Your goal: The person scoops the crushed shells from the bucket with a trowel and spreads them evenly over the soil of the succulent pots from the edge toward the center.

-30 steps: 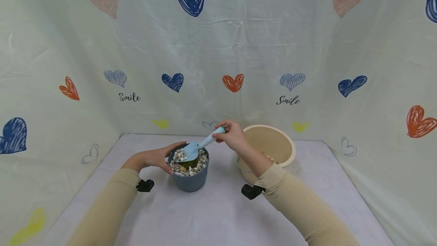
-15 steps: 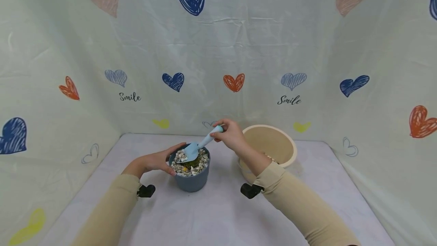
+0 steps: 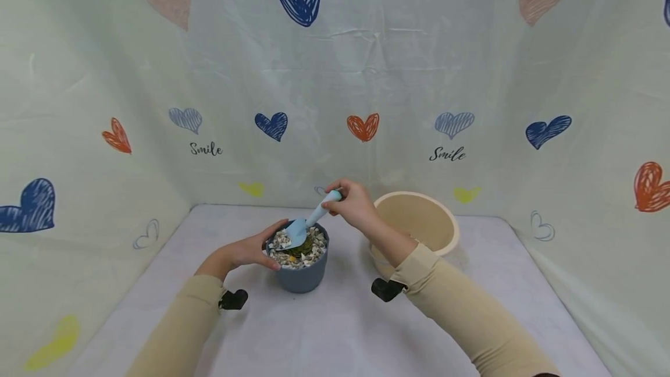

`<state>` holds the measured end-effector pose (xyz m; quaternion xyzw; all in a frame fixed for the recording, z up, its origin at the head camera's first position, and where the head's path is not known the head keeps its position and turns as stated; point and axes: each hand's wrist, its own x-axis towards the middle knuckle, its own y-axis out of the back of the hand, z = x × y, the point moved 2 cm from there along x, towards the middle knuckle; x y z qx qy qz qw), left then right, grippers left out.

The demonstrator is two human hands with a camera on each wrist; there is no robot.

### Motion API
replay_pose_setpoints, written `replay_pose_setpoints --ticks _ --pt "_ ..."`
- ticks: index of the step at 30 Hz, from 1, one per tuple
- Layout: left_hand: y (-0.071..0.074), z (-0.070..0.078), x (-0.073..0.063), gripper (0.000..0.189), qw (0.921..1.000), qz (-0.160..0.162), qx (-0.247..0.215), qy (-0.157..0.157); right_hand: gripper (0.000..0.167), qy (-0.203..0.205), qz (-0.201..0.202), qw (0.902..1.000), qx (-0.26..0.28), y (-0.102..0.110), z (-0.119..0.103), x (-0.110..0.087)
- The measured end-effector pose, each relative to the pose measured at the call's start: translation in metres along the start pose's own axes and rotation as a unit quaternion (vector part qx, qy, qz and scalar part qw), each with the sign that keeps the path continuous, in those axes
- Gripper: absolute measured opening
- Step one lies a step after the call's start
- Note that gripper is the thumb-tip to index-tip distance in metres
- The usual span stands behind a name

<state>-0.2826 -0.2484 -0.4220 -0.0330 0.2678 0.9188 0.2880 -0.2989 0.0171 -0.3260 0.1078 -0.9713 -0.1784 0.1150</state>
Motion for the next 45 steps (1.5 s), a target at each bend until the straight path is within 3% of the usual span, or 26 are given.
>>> replay_pose_setpoints --ticks 17,29,45 --pt "-0.014 0.002 -0.003 0.118 0.9977 0.051 -0.039 0.022 0.024 0.038 -0.002 0.9984 -0.043 0.001 -0.008 0.0" --pt "-0.024 0.004 -0.005 0.118 0.9943 0.089 -0.034 0.048 0.028 0.043 -0.017 0.9976 -0.051 0.003 -0.013 -0.005" --pt "-0.039 0.011 -0.009 0.12 0.9866 0.136 -0.036 0.082 0.022 0.058 -0.013 0.9955 -0.073 0.007 -0.019 -0.009"
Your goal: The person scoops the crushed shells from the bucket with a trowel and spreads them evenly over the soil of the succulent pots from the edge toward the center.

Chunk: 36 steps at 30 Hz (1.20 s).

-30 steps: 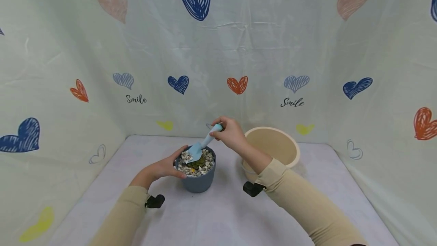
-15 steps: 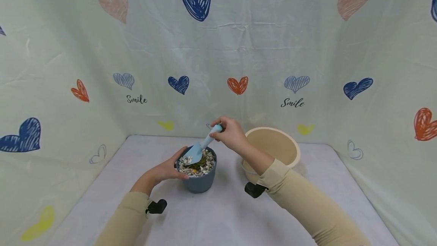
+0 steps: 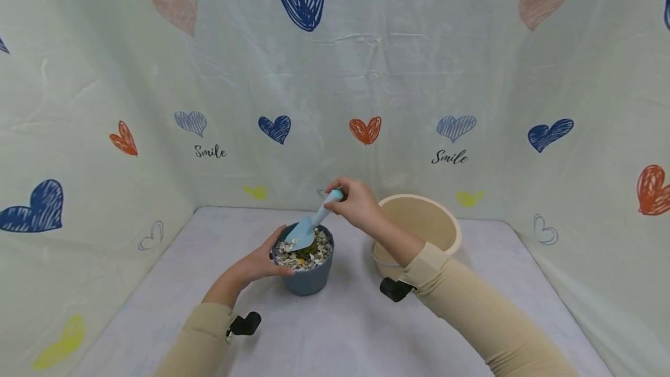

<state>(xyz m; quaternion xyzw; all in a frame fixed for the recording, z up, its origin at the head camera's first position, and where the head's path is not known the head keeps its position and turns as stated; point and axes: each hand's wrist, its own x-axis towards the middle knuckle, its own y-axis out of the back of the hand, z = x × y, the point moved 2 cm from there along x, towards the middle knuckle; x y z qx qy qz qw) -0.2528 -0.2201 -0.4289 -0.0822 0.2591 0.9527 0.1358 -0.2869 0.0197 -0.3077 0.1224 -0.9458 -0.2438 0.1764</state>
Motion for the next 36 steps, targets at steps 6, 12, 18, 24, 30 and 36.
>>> replay_pose_setpoints --ticks 6,12,18,24,30,36 --pt "-0.004 -0.002 0.0 0.118 0.9999 0.011 -0.001 -0.005 0.022 0.024 -0.003 0.9996 -0.018 0.002 -0.004 -0.003" --pt "-0.008 -0.001 -0.003 0.118 0.9995 0.029 0.001 -0.009 0.021 0.05 -0.007 0.9981 -0.035 0.003 -0.011 -0.007" --pt "-0.013 0.001 -0.006 0.118 0.9989 0.045 -0.007 -0.008 0.02 0.073 -0.019 0.9959 -0.05 0.004 -0.018 -0.013" --pt "-0.018 0.004 -0.005 0.119 0.9979 0.064 -0.008 -0.004 0.019 0.1 -0.022 0.9932 -0.055 0.009 -0.021 -0.02" --pt "-0.022 0.006 -0.006 0.119 0.9971 0.075 -0.013 -0.005 0.02 0.101 -0.005 0.9941 -0.04 0.021 -0.018 -0.032" --pt "-0.022 0.009 -0.013 0.118 0.9963 0.081 -0.026 -0.01 0.022 0.106 0.043 0.9932 0.018 0.041 -0.01 -0.051"
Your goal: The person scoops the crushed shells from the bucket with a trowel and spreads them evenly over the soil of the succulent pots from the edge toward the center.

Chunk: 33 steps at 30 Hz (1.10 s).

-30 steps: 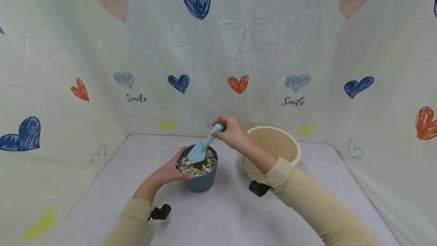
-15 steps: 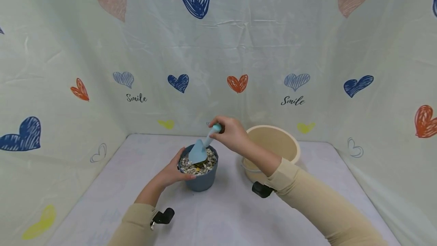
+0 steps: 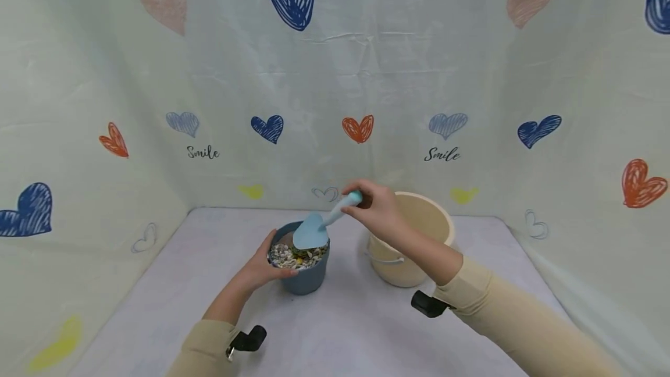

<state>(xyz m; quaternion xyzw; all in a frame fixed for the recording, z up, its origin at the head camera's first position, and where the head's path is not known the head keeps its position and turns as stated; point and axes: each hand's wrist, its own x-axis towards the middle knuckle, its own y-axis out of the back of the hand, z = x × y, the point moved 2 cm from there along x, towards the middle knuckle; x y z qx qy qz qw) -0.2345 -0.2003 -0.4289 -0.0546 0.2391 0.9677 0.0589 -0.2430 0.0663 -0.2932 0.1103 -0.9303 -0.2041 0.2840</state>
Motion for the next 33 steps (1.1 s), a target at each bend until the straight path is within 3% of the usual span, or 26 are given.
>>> replay_pose_setpoints --ticks 4,8,13,18,25,33 --pt "0.005 0.01 -0.005 0.116 0.9988 0.008 0.039 -0.029 0.025 -0.02 0.034 0.9987 0.032 0.018 0.007 -0.017" --pt "0.01 0.028 -0.008 0.114 0.9923 0.024 0.089 -0.082 0.026 -0.031 0.071 0.9958 0.049 0.037 0.012 -0.036" --pt "0.002 0.057 -0.008 0.109 0.985 0.031 0.103 -0.135 0.026 -0.022 0.126 0.9904 0.053 0.06 0.022 -0.059" --pt "-0.02 0.078 -0.005 0.108 0.985 0.014 0.091 -0.146 0.028 0.001 0.176 0.9833 0.047 0.078 0.03 -0.075" --pt "-0.061 0.094 0.003 0.112 0.985 -0.009 0.062 -0.161 0.03 0.01 0.236 0.971 0.035 0.1 0.039 -0.092" --pt "-0.106 0.104 0.017 0.11 0.9796 -0.029 0.059 -0.19 0.028 -0.072 0.274 0.9565 0.07 0.113 0.057 -0.107"
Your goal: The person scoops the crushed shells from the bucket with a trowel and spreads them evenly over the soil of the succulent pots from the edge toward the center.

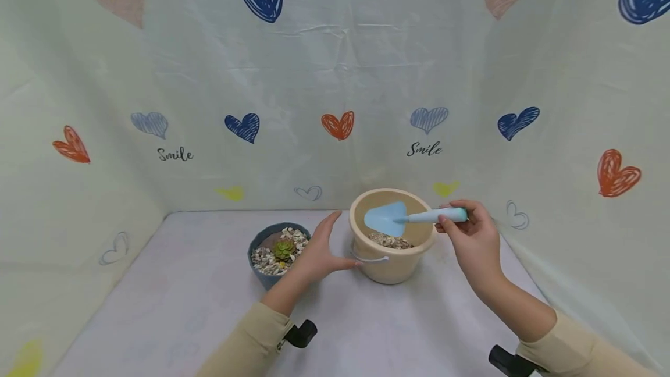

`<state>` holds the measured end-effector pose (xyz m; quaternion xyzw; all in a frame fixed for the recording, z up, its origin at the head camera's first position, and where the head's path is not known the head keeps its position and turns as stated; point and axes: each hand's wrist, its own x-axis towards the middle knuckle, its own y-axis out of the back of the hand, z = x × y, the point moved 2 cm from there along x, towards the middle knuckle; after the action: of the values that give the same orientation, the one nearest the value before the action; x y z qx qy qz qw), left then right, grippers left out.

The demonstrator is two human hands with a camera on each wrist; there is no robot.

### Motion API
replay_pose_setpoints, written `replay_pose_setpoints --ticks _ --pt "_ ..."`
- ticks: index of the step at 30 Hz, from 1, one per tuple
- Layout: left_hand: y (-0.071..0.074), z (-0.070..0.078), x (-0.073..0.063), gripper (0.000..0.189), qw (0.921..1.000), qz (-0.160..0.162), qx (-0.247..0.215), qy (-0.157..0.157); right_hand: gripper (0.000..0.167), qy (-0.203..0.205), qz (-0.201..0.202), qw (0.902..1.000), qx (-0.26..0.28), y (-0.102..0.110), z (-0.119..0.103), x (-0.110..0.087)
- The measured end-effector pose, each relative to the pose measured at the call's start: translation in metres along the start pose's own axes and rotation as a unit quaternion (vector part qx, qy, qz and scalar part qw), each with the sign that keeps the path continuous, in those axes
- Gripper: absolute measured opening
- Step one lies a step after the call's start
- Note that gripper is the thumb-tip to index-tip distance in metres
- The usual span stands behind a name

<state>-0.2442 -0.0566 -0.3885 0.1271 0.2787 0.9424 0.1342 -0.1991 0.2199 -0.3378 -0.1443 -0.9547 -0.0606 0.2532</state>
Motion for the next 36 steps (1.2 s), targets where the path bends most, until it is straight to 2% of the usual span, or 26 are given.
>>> replay_pose_setpoints --ticks 4,7,10,13,18,22,27,30,36 --pt "-0.02 0.0 0.01 0.112 0.9999 -0.008 0.002 -0.013 0.028 -0.045 0.007 0.9989 0.011 0.003 0.009 0.001" --pt "-0.031 0.001 0.017 0.115 0.9999 -0.007 -0.014 0.002 0.03 -0.078 0.006 0.997 -0.004 0.004 0.016 0.003" --pt "-0.037 0.001 0.025 0.118 0.9995 0.004 -0.028 0.017 0.033 -0.105 -0.002 0.994 -0.029 0.003 0.023 0.005" --pt "-0.039 0.002 0.034 0.117 0.9991 0.014 -0.033 0.022 0.034 -0.115 -0.015 0.9917 -0.054 0.001 0.029 0.008" --pt "-0.04 -0.003 0.052 0.117 0.9997 0.008 -0.006 0.023 0.03 -0.112 -0.028 0.99 -0.081 -0.001 0.037 0.017" --pt "-0.043 -0.008 0.062 0.118 0.9998 -0.005 -0.003 0.02 0.03 -0.108 -0.044 0.9859 -0.12 -0.004 0.046 0.026" --pt "-0.042 -0.01 0.062 0.12 0.9997 -0.009 -0.019 0.007 0.03 -0.062 -0.081 0.974 -0.202 -0.013 0.056 0.035" --pt "-0.041 -0.012 0.06 0.119 0.9995 -0.006 -0.031 -0.001 0.03 -0.041 -0.091 0.968 -0.23 -0.02 0.063 0.039" --pt "-0.047 -0.015 0.059 0.118 0.9986 -0.002 -0.053 -0.003 0.03 -0.026 -0.062 0.9645 -0.255 -0.023 0.074 0.037"
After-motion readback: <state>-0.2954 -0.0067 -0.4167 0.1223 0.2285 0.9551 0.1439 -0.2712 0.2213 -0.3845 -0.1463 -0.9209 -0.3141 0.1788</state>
